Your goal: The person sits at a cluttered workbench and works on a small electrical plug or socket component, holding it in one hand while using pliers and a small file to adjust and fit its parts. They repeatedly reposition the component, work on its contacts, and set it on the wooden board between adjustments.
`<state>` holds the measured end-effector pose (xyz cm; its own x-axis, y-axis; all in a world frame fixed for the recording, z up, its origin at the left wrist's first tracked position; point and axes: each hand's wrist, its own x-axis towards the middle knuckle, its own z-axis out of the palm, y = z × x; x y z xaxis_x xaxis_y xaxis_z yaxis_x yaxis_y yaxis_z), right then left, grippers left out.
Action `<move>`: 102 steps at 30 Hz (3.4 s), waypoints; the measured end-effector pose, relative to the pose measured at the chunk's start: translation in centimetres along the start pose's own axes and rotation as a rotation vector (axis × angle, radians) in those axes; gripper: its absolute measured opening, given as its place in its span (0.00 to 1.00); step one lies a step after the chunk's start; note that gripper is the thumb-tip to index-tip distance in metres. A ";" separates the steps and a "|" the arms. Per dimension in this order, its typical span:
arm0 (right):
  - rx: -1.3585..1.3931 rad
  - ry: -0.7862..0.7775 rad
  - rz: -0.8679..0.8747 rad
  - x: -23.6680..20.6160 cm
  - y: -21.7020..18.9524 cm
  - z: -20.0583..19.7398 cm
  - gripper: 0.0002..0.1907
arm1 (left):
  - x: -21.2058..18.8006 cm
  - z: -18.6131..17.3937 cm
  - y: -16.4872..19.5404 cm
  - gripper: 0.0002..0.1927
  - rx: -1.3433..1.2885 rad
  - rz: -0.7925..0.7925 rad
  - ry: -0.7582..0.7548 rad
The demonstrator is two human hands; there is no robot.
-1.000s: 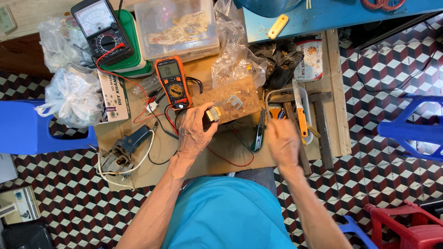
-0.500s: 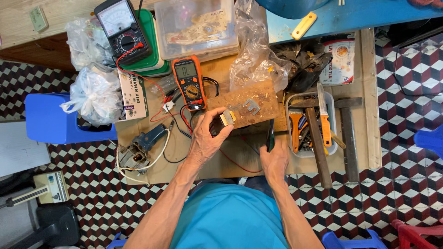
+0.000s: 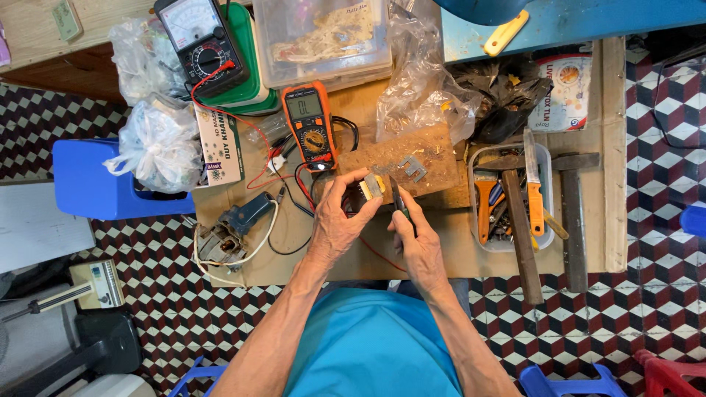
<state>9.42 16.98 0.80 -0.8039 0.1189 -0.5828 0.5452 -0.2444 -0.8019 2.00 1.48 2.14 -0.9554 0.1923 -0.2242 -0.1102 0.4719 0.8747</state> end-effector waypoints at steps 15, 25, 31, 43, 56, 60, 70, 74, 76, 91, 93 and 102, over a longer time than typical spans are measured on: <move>0.235 -0.156 0.003 0.3 0.2 -0.3 0.32 | 0.4 0.2 0.0 0.28 -0.037 -0.021 -0.001; 0.263 -0.163 -0.009 0.7 0.7 -0.4 0.30 | 0.4 0.2 -0.4 0.28 -0.026 0.002 0.016; 0.263 -0.152 -0.003 0.7 0.5 -0.3 0.30 | 0.4 0.3 -0.5 0.28 -0.016 0.001 0.018; 0.245 -0.144 -0.015 0.4 -0.1 -0.3 0.30 | 0.5 0.2 -0.6 0.28 0.011 -0.003 0.012; 0.303 -0.169 -0.009 0.7 0.4 -0.5 0.30 | 0.5 0.2 -0.7 0.28 0.032 0.010 0.013; 0.299 -0.176 -0.012 0.8 0.5 -0.7 0.30 | 0.5 0.4 -0.7 0.28 0.038 0.018 0.019; 0.224 -0.162 -0.062 1.5 0.9 -1.0 0.27 | 0.6 0.4 -0.7 0.28 0.029 0.035 0.007; 0.209 -0.166 -0.057 1.5 0.7 -0.9 0.25 | 0.7 0.1 -0.7 0.28 0.035 0.042 -0.005; 0.172 -0.170 -0.046 1.4 0.2 -1.0 0.25 | 0.6 0.1 -0.7 0.28 0.044 0.030 -0.005; 0.565 -0.196 0.147 0.5 -2.4 -1.5 0.30 | 0.8 0.3 -0.7 0.26 0.098 0.141 0.038; 0.533 -0.143 0.109 0.7 -2.8 -2.5 0.31 | 0.7 0.3 -0.5 0.27 0.100 0.168 0.043; 0.281 0.029 0.075 2.1 -3.8 -3.9 0.30 | 1.2 0.2 0.4 0.27 0.139 0.196 0.057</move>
<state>6.63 21.92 2.11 -0.7544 0.1170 -0.6459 0.5124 -0.5101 -0.6908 0.92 2.12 2.14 -0.9692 0.2447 -0.0274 0.1140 0.5447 0.8308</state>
